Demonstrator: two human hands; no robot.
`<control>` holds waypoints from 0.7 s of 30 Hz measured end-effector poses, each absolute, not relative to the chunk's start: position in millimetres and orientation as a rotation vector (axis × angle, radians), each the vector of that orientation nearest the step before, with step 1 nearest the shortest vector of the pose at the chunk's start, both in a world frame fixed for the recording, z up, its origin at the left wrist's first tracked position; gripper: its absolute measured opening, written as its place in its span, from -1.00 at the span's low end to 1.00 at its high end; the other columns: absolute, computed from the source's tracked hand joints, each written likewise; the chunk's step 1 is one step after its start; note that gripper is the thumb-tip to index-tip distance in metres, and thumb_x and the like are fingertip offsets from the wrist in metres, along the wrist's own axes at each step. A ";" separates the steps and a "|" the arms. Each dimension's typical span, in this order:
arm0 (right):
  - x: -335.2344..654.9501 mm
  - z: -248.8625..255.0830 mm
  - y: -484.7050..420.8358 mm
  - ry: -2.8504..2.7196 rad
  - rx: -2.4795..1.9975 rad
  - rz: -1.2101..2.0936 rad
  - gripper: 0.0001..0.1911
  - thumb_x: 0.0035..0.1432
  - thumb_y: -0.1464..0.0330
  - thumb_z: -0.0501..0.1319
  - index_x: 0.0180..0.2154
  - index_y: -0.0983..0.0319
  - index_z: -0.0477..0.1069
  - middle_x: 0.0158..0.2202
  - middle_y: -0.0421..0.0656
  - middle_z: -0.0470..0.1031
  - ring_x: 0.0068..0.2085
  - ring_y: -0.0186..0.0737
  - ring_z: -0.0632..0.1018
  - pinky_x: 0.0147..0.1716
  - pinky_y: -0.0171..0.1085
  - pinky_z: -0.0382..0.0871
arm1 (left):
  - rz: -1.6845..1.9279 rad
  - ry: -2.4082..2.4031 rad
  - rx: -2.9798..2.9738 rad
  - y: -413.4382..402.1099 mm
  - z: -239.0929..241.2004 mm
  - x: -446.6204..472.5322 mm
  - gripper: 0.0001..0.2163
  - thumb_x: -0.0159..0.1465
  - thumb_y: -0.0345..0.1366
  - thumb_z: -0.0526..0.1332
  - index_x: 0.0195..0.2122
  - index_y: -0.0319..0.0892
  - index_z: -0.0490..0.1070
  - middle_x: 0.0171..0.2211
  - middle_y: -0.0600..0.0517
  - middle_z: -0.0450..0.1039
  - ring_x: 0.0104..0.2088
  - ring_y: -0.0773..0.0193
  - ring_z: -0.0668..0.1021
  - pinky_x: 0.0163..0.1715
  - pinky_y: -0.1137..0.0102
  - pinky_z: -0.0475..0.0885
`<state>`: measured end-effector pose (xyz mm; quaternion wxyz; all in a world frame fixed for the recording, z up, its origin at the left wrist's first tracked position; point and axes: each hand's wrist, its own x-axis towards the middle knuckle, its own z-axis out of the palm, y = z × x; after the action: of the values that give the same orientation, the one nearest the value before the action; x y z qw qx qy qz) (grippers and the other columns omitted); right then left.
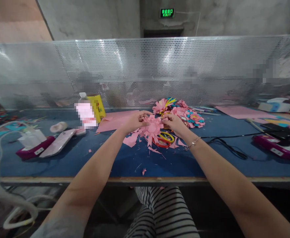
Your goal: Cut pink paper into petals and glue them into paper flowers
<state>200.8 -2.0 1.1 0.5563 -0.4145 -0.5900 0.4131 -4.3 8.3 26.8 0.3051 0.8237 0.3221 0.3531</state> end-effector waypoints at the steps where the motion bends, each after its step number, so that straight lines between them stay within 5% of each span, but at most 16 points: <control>1: 199.9 1.2 -2.8 -1.371 -0.959 1.026 -0.88 -0.20 0.42 0.25 -0.49 0.25 0.35 -0.53 -0.27 0.38 -0.53 -0.45 0.42 -0.47 -0.36 0.41 | 0.948 0.847 2.190 8.5 26.1 -3.9 -0.57 0.01 -0.28 0.22 -0.06 -0.15 0.24 -0.15 -0.04 0.31 -0.21 0.35 0.36 -0.24 0.45 0.28; 8: 195.1 2.6 -6.9 -1.234 -0.908 1.199 -0.87 -0.21 0.49 0.26 -0.48 0.26 0.39 -0.59 -0.29 0.39 -0.56 -0.46 0.42 -0.54 -0.42 0.41 | 0.995 0.769 2.210 9.8 22.2 -1.1 -0.57 0.01 -0.29 0.23 -0.06 -0.17 0.25 -0.27 0.01 0.28 -0.31 0.37 0.34 -0.28 0.44 0.28; 21: 191.3 13.5 -17.1 -1.145 -0.835 1.449 -0.87 -0.11 0.56 0.12 -0.44 0.29 0.36 -0.64 -0.27 0.36 -0.61 -0.40 0.42 -0.53 -0.33 0.41 | 1.002 0.818 2.253 11.9 20.6 0.1 -0.59 0.01 -0.31 0.22 -0.07 -0.17 0.26 -0.19 -0.02 0.31 -0.26 0.35 0.37 -0.25 0.42 0.28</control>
<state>191.3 -17.1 13.5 0.5292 -0.3497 -0.4793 0.6066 0.1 11.9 20.6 0.2686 0.8353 0.3033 0.3716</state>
